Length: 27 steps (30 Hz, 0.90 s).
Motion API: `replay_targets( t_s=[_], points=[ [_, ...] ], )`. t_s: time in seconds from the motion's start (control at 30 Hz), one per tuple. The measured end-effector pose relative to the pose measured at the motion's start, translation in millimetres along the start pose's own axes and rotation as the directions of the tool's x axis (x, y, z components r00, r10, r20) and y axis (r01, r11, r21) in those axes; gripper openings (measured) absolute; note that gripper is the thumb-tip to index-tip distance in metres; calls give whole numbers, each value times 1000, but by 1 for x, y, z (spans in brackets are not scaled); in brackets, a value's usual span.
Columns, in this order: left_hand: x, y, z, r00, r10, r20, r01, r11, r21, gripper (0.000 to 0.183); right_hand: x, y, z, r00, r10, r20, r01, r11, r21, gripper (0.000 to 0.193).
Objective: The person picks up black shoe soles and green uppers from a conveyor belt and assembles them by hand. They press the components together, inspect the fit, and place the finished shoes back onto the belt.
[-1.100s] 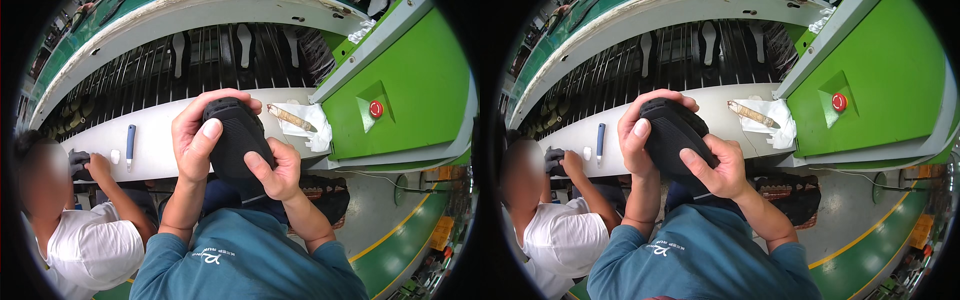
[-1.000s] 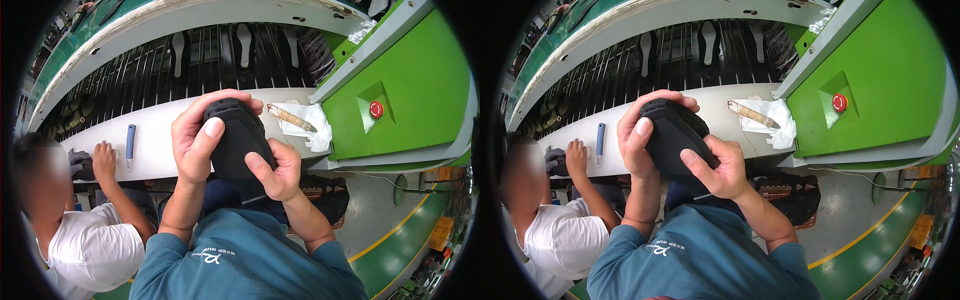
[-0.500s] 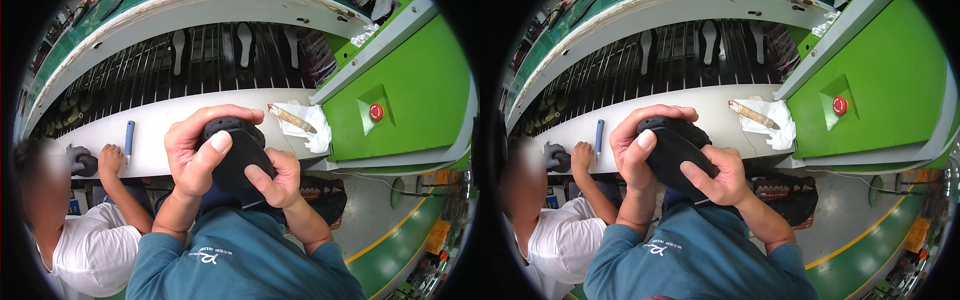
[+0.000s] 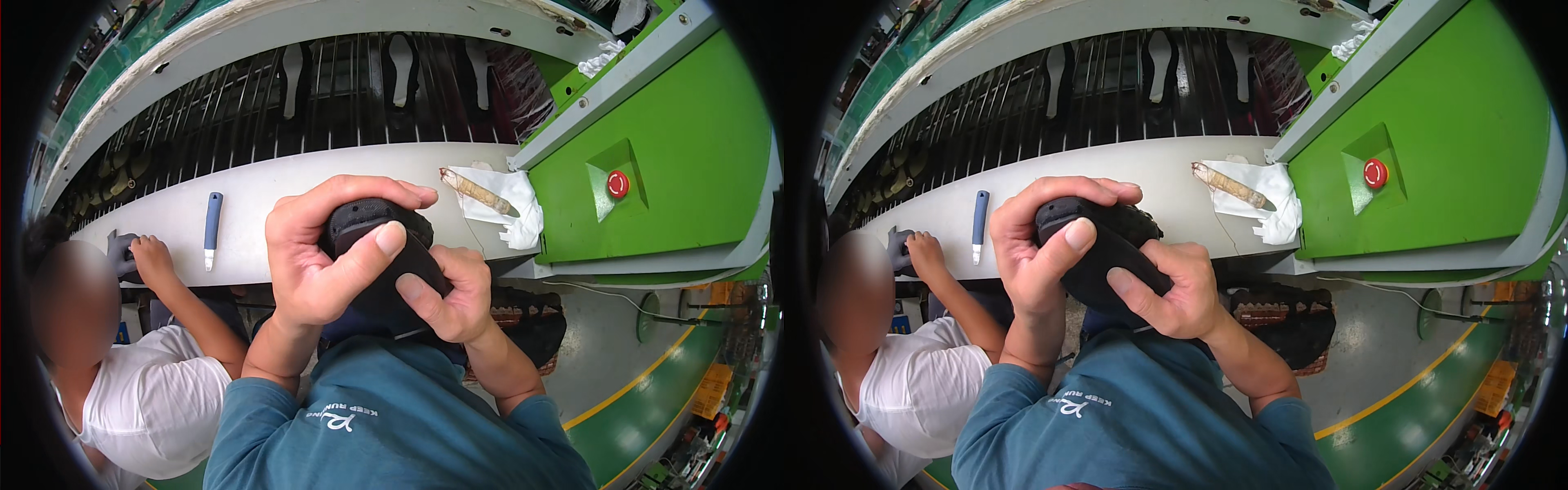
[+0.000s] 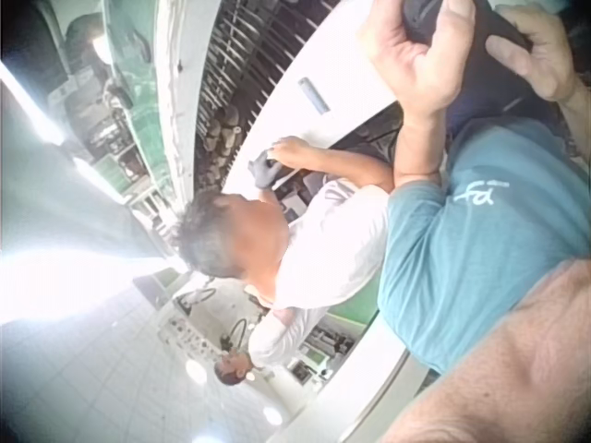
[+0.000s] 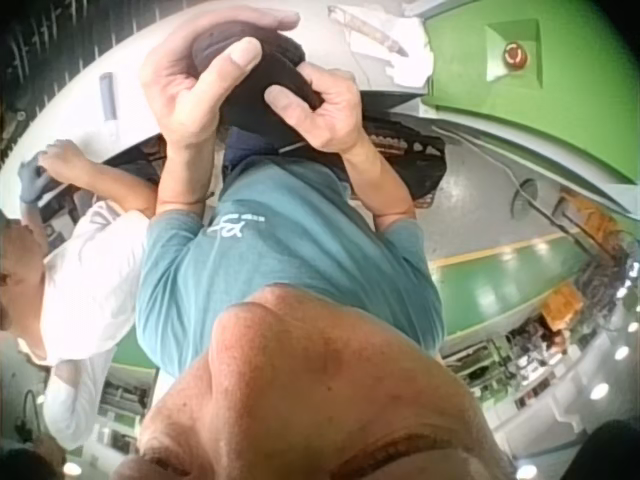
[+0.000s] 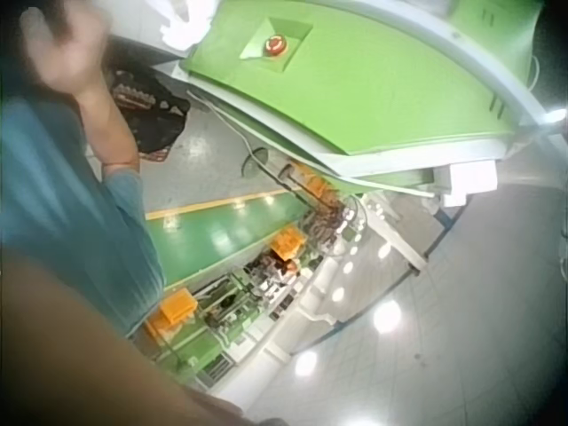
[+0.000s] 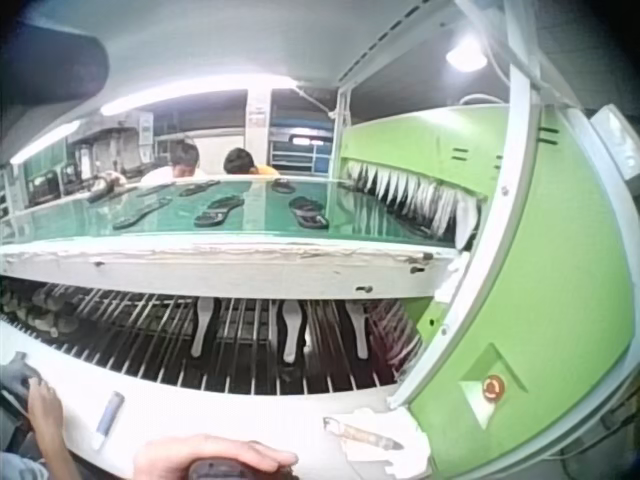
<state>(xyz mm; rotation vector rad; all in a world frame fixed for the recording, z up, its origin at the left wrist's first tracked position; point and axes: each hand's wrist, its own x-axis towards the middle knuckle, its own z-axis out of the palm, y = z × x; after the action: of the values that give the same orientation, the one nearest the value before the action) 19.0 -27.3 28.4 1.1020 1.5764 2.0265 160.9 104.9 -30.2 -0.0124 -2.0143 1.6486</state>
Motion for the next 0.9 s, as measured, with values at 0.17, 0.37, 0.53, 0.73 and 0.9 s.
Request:
replay_targets(
  t_s=[0.17,0.37,0.53,0.73,0.9],
  points=[
    [16,-13,-10,993,60,103,-54,997,-56,43,11,-7,0,984,159,-75,-155,986,53,30],
    [43,-78,-7,985,-8,174,80,909,-408,90,59,-8,-5,974,148,-171,-138,988,65,49],
    [58,-88,1,998,-11,58,31,931,-364,83,81,-1,-13,962,199,-186,-195,980,41,40],
    [67,-99,-2,1000,-25,-17,18,948,-318,79,92,5,-14,958,201,-205,-203,979,10,42],
    [69,-96,5,998,-39,-57,20,952,-305,71,97,13,-21,955,190,-226,-199,980,-18,47]
  ],
)
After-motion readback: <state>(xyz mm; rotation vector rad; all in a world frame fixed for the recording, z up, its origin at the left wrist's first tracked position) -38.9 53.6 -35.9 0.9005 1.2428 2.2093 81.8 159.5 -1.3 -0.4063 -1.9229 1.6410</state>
